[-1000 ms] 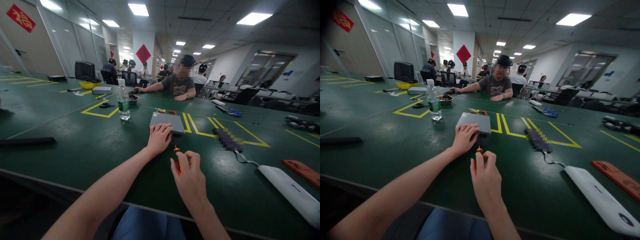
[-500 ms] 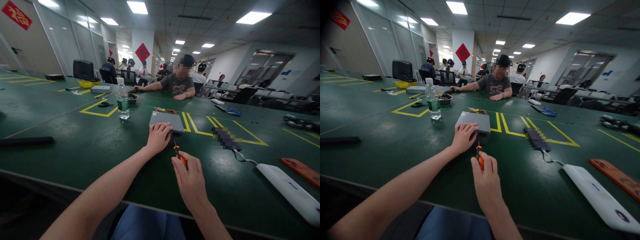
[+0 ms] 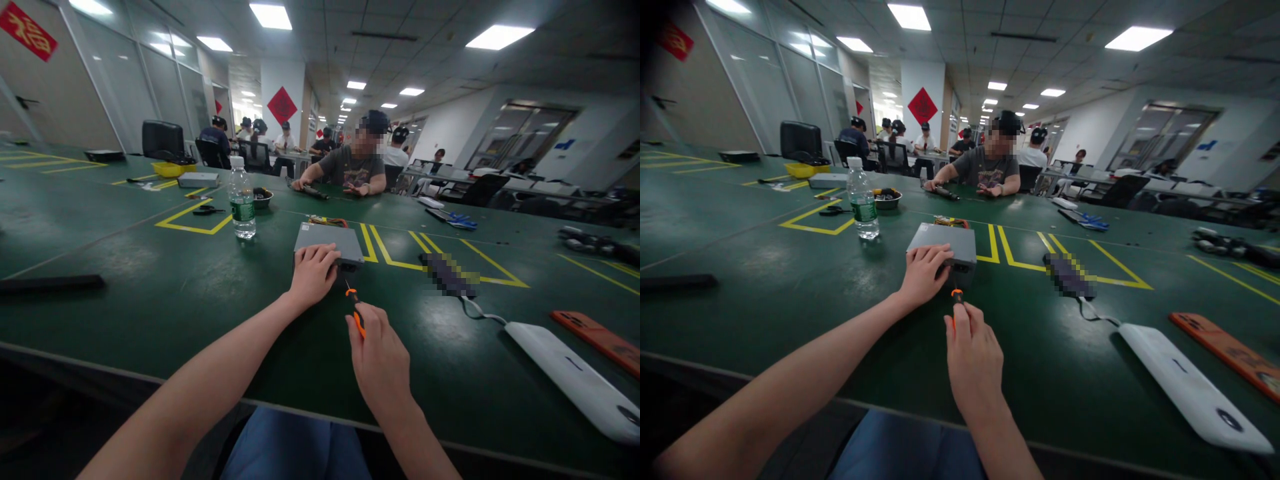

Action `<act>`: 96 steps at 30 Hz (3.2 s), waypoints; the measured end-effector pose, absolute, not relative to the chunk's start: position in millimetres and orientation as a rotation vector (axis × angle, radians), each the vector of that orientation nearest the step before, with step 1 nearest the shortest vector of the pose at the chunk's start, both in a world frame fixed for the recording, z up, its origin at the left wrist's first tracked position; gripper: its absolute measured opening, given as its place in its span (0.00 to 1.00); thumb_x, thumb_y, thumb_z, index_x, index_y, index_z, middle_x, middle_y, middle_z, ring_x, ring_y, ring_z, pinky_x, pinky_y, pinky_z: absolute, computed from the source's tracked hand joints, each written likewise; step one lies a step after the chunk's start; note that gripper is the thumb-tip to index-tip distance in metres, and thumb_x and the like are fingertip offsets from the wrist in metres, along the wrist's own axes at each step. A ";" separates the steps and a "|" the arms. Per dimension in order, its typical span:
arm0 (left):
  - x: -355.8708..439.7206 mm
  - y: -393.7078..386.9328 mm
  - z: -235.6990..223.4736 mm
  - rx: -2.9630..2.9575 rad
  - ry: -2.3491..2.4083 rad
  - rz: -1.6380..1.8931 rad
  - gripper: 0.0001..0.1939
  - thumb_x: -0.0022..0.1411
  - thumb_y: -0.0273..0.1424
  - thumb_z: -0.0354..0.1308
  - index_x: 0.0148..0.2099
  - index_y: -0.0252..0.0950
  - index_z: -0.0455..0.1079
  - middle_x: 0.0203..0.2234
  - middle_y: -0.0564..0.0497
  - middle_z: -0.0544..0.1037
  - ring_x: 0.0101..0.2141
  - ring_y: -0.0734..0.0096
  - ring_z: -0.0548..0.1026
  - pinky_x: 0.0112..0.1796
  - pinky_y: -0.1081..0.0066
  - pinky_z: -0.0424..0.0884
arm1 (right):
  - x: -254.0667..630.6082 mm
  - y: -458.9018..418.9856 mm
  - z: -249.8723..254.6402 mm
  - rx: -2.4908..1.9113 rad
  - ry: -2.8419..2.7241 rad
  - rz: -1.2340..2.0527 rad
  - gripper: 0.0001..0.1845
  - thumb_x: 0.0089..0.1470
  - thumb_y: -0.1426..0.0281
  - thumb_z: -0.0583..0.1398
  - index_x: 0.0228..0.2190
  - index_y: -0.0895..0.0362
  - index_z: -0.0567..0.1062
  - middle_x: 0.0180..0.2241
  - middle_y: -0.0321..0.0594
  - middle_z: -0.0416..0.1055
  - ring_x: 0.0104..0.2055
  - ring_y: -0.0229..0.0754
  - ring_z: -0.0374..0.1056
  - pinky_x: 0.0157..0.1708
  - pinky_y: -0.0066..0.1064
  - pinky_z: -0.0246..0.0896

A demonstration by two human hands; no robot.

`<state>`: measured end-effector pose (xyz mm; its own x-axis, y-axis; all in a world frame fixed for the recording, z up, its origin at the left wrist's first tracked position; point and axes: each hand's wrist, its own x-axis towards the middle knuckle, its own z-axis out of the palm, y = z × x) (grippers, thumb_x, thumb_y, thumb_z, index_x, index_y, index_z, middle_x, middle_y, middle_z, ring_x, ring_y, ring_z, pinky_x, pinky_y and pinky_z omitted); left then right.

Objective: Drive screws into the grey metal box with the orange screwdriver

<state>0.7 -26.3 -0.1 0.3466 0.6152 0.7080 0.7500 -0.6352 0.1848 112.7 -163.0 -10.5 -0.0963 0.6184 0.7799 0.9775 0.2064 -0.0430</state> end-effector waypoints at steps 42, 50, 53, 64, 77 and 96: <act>1.5 -26.6 0.0 -2.432 -1.254 -1.174 0.13 0.60 0.29 0.51 0.48 0.44 0.65 0.52 0.53 0.69 0.51 0.62 0.63 0.48 0.58 0.55 | 113.6 -162.5 -6.0 -1.283 -1.829 -0.690 0.12 0.59 0.74 0.51 0.45 0.62 0.67 0.45 0.52 0.69 0.45 0.45 0.68 0.41 0.34 0.65; 1.1 -26.7 -0.1 -2.422 -1.238 -1.179 0.13 0.60 0.29 0.50 0.48 0.43 0.65 0.52 0.54 0.69 0.51 0.63 0.63 0.49 0.58 0.54 | 112.9 -165.0 -6.3 -1.442 -1.805 -0.683 0.13 0.60 0.71 0.48 0.41 0.62 0.68 0.47 0.57 0.63 0.40 0.46 0.67 0.35 0.39 0.66; 1.4 -26.8 0.1 -2.420 -1.242 -1.176 0.13 0.60 0.29 0.50 0.48 0.43 0.65 0.52 0.53 0.69 0.51 0.63 0.63 0.49 0.58 0.55 | 110.1 -164.2 -8.3 -1.336 -1.930 -0.667 0.14 0.57 0.77 0.48 0.44 0.61 0.67 0.49 0.55 0.63 0.47 0.48 0.64 0.41 0.42 0.65; 0.9 -26.9 -0.3 -2.436 -1.252 -1.165 0.13 0.60 0.30 0.50 0.48 0.44 0.65 0.52 0.53 0.69 0.51 0.62 0.63 0.49 0.57 0.54 | 117.0 -161.8 -2.9 -1.364 -1.916 -0.700 0.12 0.59 0.74 0.47 0.39 0.60 0.68 0.44 0.54 0.63 0.44 0.46 0.66 0.34 0.36 0.68; 0.3 -26.6 0.0 -2.422 -1.237 -1.162 0.13 0.61 0.30 0.50 0.48 0.43 0.64 0.52 0.54 0.69 0.51 0.63 0.63 0.48 0.59 0.54 | 147.0 -141.5 20.2 -0.843 -2.301 -0.994 0.07 0.57 0.68 0.54 0.38 0.57 0.67 0.43 0.55 0.69 0.39 0.45 0.68 0.35 0.34 0.64; 1.2 -26.2 -0.3 -2.414 -1.233 -1.154 0.12 0.60 0.30 0.51 0.47 0.43 0.65 0.52 0.54 0.69 0.51 0.63 0.63 0.48 0.59 0.54 | 153.0 -141.5 4.6 -0.689 -2.256 -0.182 0.19 0.57 0.72 0.49 0.50 0.62 0.61 0.51 0.56 0.61 0.53 0.49 0.61 0.45 0.42 0.65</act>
<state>1.2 -26.2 -0.3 0.3490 0.6031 0.7172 0.7555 -0.6340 0.1655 153.0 -141.5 4.6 -0.5685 0.4219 0.7063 0.5297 0.8446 -0.0781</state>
